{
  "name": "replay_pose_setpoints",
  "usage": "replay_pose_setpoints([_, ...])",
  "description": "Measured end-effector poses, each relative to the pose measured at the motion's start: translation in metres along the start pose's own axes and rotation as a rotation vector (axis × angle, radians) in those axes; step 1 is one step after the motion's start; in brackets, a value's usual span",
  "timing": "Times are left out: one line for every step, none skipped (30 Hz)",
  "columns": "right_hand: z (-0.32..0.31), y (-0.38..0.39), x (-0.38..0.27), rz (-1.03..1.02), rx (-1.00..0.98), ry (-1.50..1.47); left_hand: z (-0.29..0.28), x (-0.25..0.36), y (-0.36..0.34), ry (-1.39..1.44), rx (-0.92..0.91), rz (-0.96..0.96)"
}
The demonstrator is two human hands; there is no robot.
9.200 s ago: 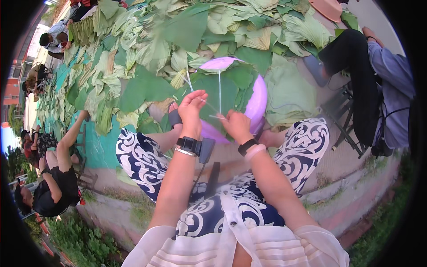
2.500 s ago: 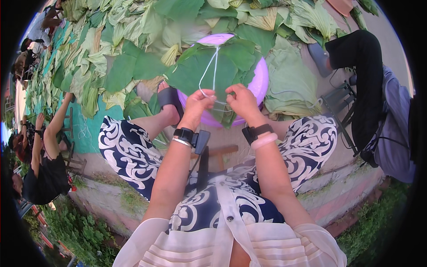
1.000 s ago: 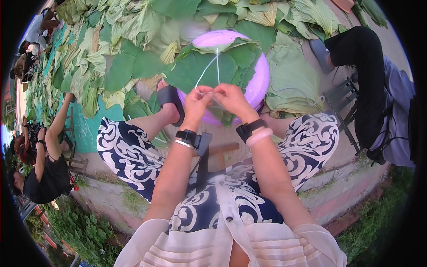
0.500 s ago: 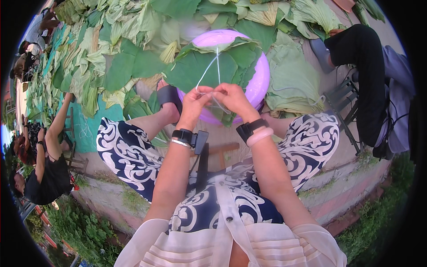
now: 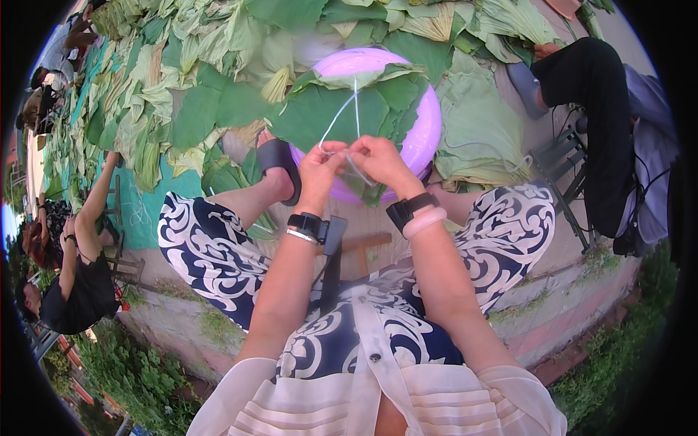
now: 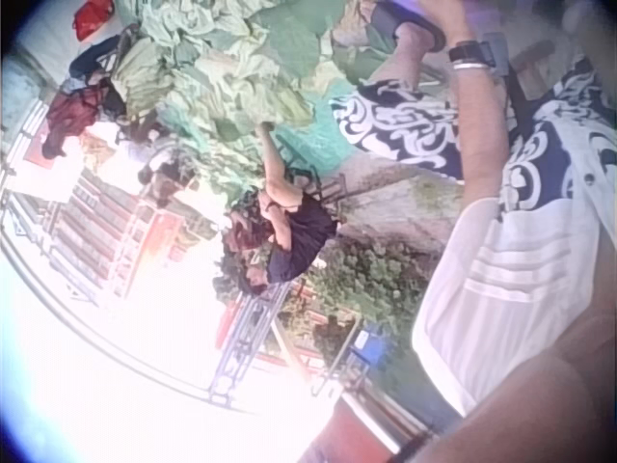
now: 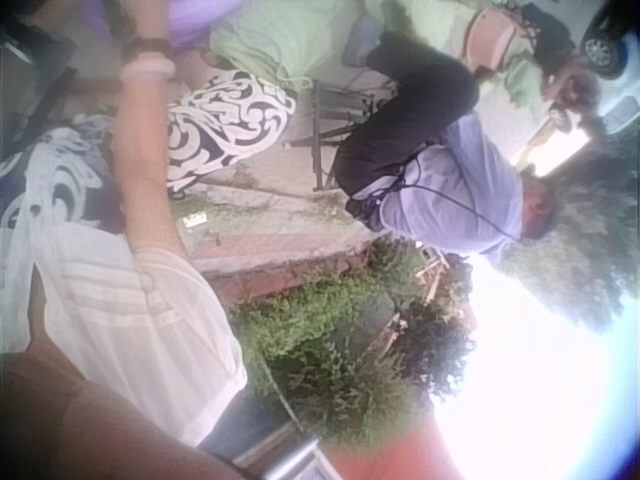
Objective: The person bundles leaves using twine. The person takes a leaf, places it over a purple bucket, and uses white twine to tie the leaf before setting it aside.
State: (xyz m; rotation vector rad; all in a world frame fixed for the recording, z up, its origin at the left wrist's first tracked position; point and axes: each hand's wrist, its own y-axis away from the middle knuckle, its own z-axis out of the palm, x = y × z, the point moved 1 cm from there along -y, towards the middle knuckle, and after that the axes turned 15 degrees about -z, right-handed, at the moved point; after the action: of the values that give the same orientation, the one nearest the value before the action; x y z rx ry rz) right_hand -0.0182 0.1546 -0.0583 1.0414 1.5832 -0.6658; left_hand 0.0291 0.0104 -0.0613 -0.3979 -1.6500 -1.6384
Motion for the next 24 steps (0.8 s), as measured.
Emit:
replay_pose_setpoints([0.000,0.000,0.001,0.008,0.006,0.011,0.002,-0.001,0.000,0.000,0.000,0.000])
replay_pose_setpoints([0.000,0.000,0.002,0.016,0.012,0.022,0.004,-0.002,0.000,-0.022,0.024,0.020])
replay_pose_setpoints([0.000,0.000,0.001,0.016,0.011,0.021,0.005,-0.002,0.000,-0.043,0.049,0.040])
replay_pose_setpoints([-0.001,0.000,-0.001,0.013,0.016,0.065,0.005,-0.003,0.001,-0.043,0.051,0.040])
replay_pose_setpoints([-0.001,0.000,-0.002,0.010,0.022,0.109,0.006,-0.003,0.001,-0.069,0.068,0.063])
replay_pose_setpoints([-0.001,0.000,-0.003,0.010,0.022,0.109,0.006,-0.003,0.002,-0.096,0.085,0.088])
replay_pose_setpoints([0.001,0.000,-0.003,0.020,0.018,0.117,0.007,-0.004,0.001,-0.095,0.086,0.088])
replay_pose_setpoints([0.002,0.000,-0.003,0.031,0.014,0.125,0.006,-0.004,0.000,-0.160,0.130,0.152])
replay_pose_setpoints([0.003,0.000,-0.003,0.031,0.014,0.125,0.007,-0.004,0.000,-0.225,0.174,0.216])
replay_pose_setpoints([0.005,0.000,-0.002,0.013,0.027,0.089,0.008,-0.004,0.000,-0.225,0.173,0.215])
replay_pose_setpoints([0.006,0.000,-0.002,-0.005,0.041,0.053,0.010,-0.003,0.001,-0.324,0.233,0.306])
replay_pose_setpoints([0.007,0.000,0.001,-0.004,0.041,0.053,0.011,-0.002,0.001,-0.424,0.293,0.397])
replay_pose_setpoints([0.006,0.000,0.003,0.029,0.036,0.024,0.011,-0.003,0.002,-0.424,0.292,0.396])
replay_pose_setpoints([0.006,-0.001,0.006,0.062,0.032,-0.006,0.012,-0.003,0.002,-0.400,0.289,0.389])
replay_pose_setpoints([0.006,-0.001,0.001,0.062,0.030,-0.007,0.011,-0.002,0.003,-0.376,0.289,0.381])
replay_pose_setpoints([0.004,-0.002,-0.004,0.136,0.018,-0.149,0.011,-0.001,0.005,-0.376,0.292,0.381])
replay_pose_setpoints([0.004,-0.002,-0.008,0.211,0.007,-0.292,0.011,0.000,0.006,-0.353,0.296,0.348])
replay_pose_setpoints([0.003,-0.002,-0.008,0.211,0.008,-0.291,0.012,0.001,0.007,-0.331,0.297,0.317])
replay_pose_setpoints([0.003,-0.002,-0.007,0.229,0.016,-0.321,0.014,0.000,0.007,-0.331,0.296,0.317])
replay_pose_setpoints([0.002,-0.002,-0.006,0.246,0.025,-0.351,0.015,0.000,0.007,-0.328,0.302,0.320])
replay_pose_setpoints([0.002,-0.002,-0.008,0.246,0.023,-0.352,0.015,-0.001,0.007,-0.325,0.312,0.321])
replay_pose_setpoints([0.003,-0.002,-0.010,0.251,0.038,-0.389,0.014,-0.002,0.006,-0.325,0.314,0.321])
replay_pose_setpoints([0.003,-0.003,-0.011,0.255,0.053,-0.427,0.013,-0.004,0.005,-0.327,0.323,0.336])
replay_pose_setpoints([0.003,-0.002,-0.011,0.256,0.054,-0.426,0.014,-0.004,0.005,-0.328,0.327,0.350])
